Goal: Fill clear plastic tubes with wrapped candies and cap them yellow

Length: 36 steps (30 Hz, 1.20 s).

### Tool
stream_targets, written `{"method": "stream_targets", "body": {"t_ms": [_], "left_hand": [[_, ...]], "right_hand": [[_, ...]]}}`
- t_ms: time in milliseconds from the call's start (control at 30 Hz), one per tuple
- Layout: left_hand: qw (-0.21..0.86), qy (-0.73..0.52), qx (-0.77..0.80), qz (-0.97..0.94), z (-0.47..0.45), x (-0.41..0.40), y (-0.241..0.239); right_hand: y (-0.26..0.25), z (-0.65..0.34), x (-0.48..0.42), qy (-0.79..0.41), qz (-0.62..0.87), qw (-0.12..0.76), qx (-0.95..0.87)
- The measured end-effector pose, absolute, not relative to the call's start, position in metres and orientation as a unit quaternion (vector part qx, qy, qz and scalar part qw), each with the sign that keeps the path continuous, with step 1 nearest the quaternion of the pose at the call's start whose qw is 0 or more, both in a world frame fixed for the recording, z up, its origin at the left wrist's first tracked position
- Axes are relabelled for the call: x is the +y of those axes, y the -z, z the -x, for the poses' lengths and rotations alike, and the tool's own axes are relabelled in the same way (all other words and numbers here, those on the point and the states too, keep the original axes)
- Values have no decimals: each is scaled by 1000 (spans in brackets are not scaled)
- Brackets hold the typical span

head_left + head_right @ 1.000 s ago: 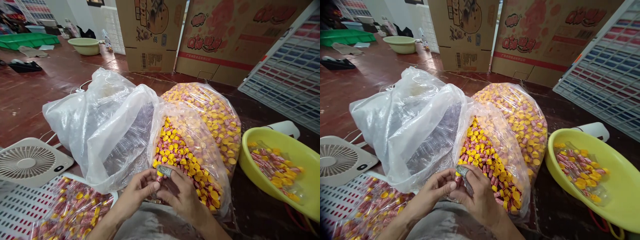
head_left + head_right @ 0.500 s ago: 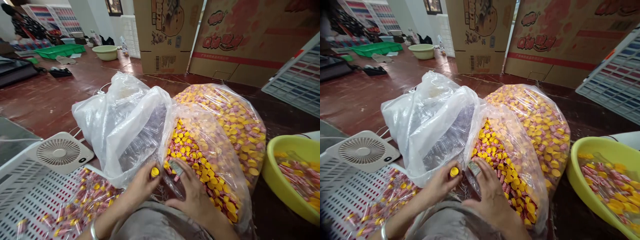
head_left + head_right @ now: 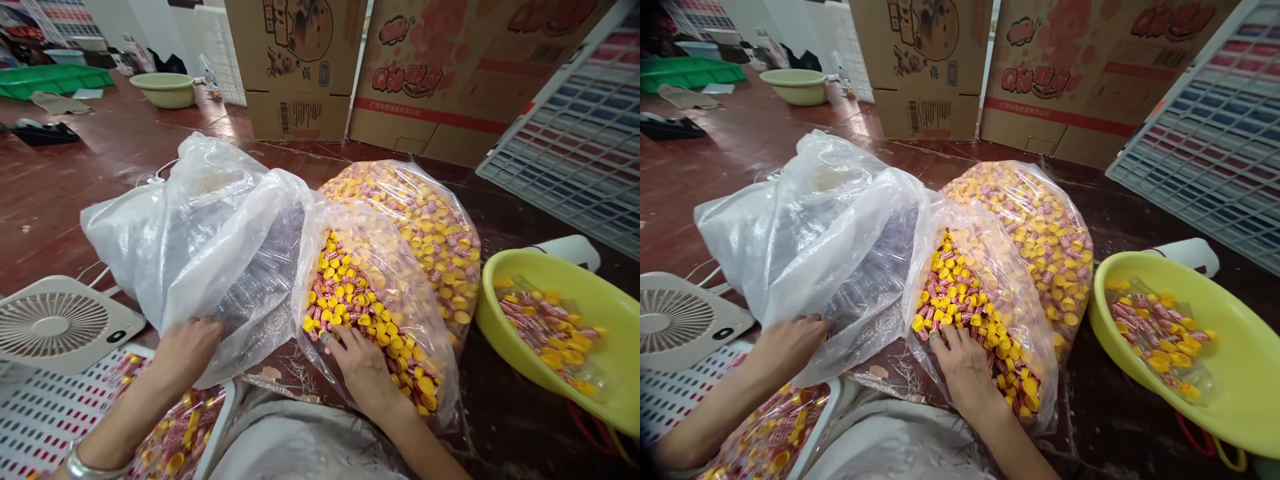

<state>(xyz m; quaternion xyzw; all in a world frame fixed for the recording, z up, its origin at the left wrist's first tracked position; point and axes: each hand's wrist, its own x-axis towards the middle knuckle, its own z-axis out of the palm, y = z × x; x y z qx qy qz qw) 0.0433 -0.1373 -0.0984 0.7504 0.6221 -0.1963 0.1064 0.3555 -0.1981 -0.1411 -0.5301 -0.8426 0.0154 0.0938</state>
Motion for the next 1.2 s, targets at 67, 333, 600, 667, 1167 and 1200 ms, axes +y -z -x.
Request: {"method": "stream_targets", "body": {"t_ms": [67,333,600,667,1167,1200], "left_hand": [[116,185,619,-754,-41,-133,97],[403,-133,516,-744,-97,-161,88],[528,-168,447,-703,-144,-175,100],[558,-179,442,-679,-146,-176,102],[792,-296,367,-389,-170,-182,106],[757,-281,389,-442,-164,-177,104]], "right_hand": [[142,-354,-195,2,536,85,-840],[136,-367,-191,-65,533,174,-826],[102,-367,-197,-189,480,351,-782],[101,-366,-198,-193,508,356,-760],[113,-336,-201,-85,436,316,-838],[110,-341,-199,-94,437,289,-847]]}}
